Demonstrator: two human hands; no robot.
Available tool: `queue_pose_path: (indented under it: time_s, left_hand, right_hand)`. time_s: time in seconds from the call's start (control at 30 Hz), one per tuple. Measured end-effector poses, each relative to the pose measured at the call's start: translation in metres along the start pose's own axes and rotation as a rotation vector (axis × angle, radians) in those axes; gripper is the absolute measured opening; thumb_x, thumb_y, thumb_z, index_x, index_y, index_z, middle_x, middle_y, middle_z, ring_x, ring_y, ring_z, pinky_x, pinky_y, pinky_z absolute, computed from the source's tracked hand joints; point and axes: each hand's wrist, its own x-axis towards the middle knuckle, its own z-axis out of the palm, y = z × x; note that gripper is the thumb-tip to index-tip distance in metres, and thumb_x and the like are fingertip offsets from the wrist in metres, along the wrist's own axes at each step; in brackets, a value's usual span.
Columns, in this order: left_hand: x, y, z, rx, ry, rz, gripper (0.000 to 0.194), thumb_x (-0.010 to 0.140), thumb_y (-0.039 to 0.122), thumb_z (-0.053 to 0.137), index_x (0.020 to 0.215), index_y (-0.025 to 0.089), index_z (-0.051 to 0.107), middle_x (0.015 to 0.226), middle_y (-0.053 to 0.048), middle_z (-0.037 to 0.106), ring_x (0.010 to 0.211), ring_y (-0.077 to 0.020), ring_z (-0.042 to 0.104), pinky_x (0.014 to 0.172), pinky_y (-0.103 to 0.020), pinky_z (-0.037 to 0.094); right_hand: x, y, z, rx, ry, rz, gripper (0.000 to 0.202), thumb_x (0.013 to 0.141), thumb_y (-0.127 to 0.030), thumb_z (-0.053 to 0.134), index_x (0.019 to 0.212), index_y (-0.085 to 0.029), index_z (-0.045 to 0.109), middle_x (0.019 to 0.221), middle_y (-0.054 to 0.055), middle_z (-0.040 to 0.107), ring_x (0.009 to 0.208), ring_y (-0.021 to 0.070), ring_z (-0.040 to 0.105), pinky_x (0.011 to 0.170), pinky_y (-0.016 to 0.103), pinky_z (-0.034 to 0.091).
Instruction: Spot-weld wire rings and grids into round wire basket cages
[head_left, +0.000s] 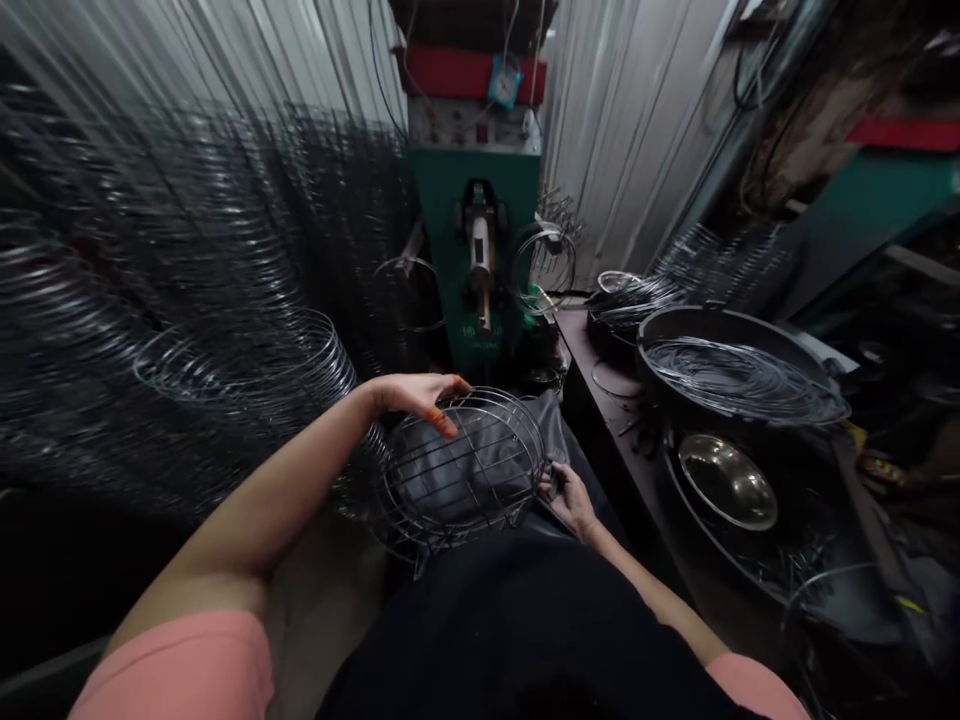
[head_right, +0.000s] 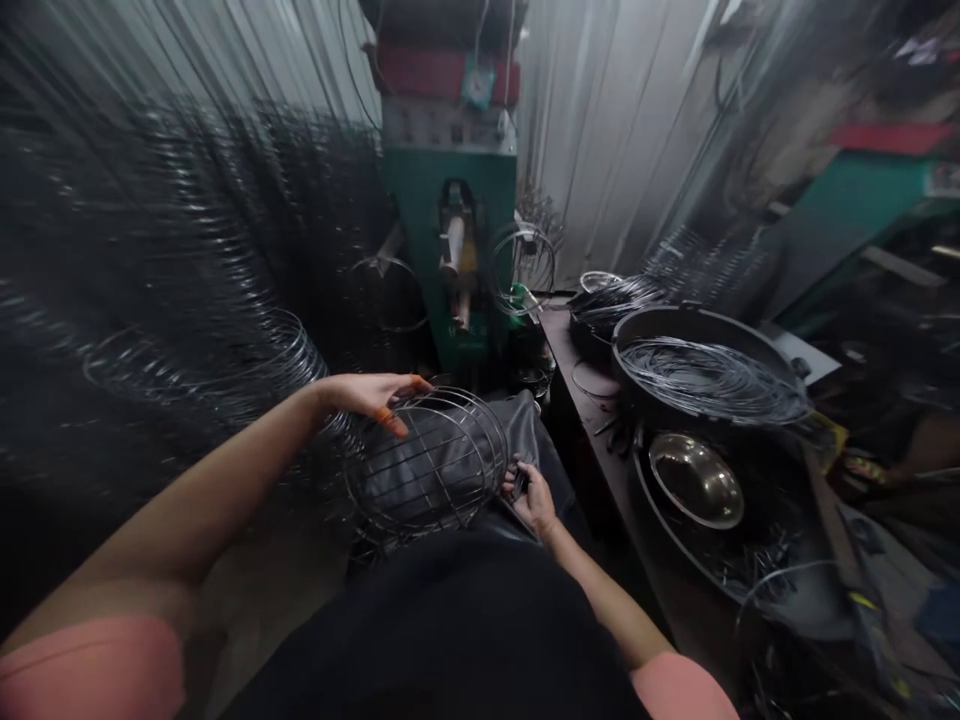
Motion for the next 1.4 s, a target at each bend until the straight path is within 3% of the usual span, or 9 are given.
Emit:
queue_pose_path:
  time_s: [0.17, 0.3, 0.47, 0.67, 0.77, 0.9, 1.03, 1.2, 1.4]
  left_hand:
    - [0.002, 0.008, 0.006, 0.000, 0.096, -0.075, 0.085, 0.054, 0.047, 0.076, 0.125, 0.015, 0.043, 0.132, -0.012, 0.050, 0.121, -0.0264, 0.046, 0.103, -0.035, 0.034]
    - [-0.002, 0.013, 0.001, -0.028, 0.173, -0.016, 0.083, 0.054, 0.047, 0.078, 0.125, 0.018, 0.046, 0.129, -0.011, 0.053, 0.119, -0.0274, 0.048, 0.102, -0.038, 0.036]
    - [-0.006, 0.033, -0.025, 0.196, 0.422, 0.105, 0.094, 0.050, 0.050, 0.080, 0.130, 0.019, 0.043, 0.133, -0.011, 0.046, 0.125, -0.0319, 0.041, 0.106, -0.044, 0.032]
    - [0.034, 0.013, -0.033, 0.523, 0.837, -0.005, 0.102, 0.054, 0.045, 0.080, 0.136, 0.009, 0.033, 0.144, -0.025, 0.026, 0.136, -0.0413, 0.019, 0.109, -0.061, 0.010]
    - [0.061, -0.011, -0.030, 0.537, 0.837, -0.047, 0.100, 0.055, 0.044, 0.081, 0.136, 0.009, 0.033, 0.144, -0.027, 0.026, 0.136, -0.0416, 0.020, 0.108, -0.062, 0.011]
    - [0.090, -0.028, -0.025, 0.525, 0.742, -0.076, 0.099, 0.056, 0.042, 0.081, 0.135, 0.007, 0.034, 0.144, -0.030, 0.025, 0.136, -0.0421, 0.018, 0.108, -0.063, 0.010]
    - [0.111, -0.033, -0.021, 0.499, 0.679, -0.065, 0.100, 0.055, 0.038, 0.081, 0.136, 0.006, 0.032, 0.144, -0.030, 0.024, 0.136, -0.0432, 0.018, 0.108, -0.063, 0.007]
    - [0.126, -0.046, -0.025, 0.418, 0.664, -0.054, 0.099, 0.056, 0.037, 0.079, 0.137, 0.010, 0.030, 0.145, -0.028, 0.025, 0.136, -0.0434, 0.018, 0.107, -0.065, 0.008]
    - [0.132, -0.071, -0.032, 0.329, 0.664, -0.091, 0.101, 0.054, 0.040, 0.081, 0.136, 0.012, 0.031, 0.144, -0.026, 0.026, 0.135, -0.0410, 0.021, 0.108, -0.063, 0.010]
  right_hand:
    - [0.011, -0.015, -0.001, -0.143, -0.025, -0.095, 0.014, 0.068, -0.021, 0.066, 0.078, -0.018, 0.056, 0.058, -0.004, 0.051, 0.043, 0.0075, 0.045, 0.038, 0.017, 0.034]
    - [0.020, -0.039, 0.013, -0.363, 0.058, -0.346, 0.025, 0.065, -0.031, 0.070, 0.083, -0.018, 0.060, 0.058, -0.006, 0.052, 0.034, 0.0032, 0.028, 0.033, 0.016, 0.022]
    - [0.046, -0.066, 0.013, -0.888, 0.086, -0.889, 0.020, 0.066, -0.034, 0.067, 0.080, -0.020, 0.065, 0.078, 0.002, 0.064, 0.071, 0.0164, 0.057, 0.062, 0.026, 0.046]
    - [0.076, -0.078, 0.006, -1.175, 0.032, -0.772, 0.011, 0.062, -0.022, 0.068, 0.072, -0.023, 0.066, 0.068, 0.001, 0.063, 0.067, 0.0190, 0.058, 0.064, 0.030, 0.045]
    - [0.068, -0.098, 0.047, -1.157, -0.081, -0.709, 0.020, 0.065, -0.024, 0.067, 0.085, -0.023, 0.068, 0.069, 0.000, 0.063, 0.067, 0.0174, 0.057, 0.065, 0.028, 0.045]
    - [0.061, -0.126, 0.126, -1.372, -0.500, -0.460, 0.018, 0.073, -0.029, 0.061, 0.084, -0.020, 0.072, 0.079, 0.002, 0.068, 0.077, 0.0189, 0.060, 0.073, 0.030, 0.045]
    - [0.093, -0.124, 0.177, -1.589, -0.666, -0.396, 0.019, 0.076, -0.021, 0.057, 0.087, -0.019, 0.072, 0.080, 0.001, 0.069, 0.075, 0.0178, 0.061, 0.071, 0.027, 0.045]
    - [0.143, -0.100, 0.190, -1.852, -0.499, -0.823, 0.012, 0.077, -0.016, 0.062, 0.084, -0.020, 0.072, 0.081, 0.005, 0.069, 0.077, 0.0184, 0.062, 0.069, 0.025, 0.044]
    - [0.158, -0.102, 0.186, -1.781, -0.730, -0.794, 0.015, 0.084, -0.025, 0.061, 0.095, -0.022, 0.070, 0.091, 0.006, 0.067, 0.084, 0.0185, 0.063, 0.075, 0.027, 0.046]
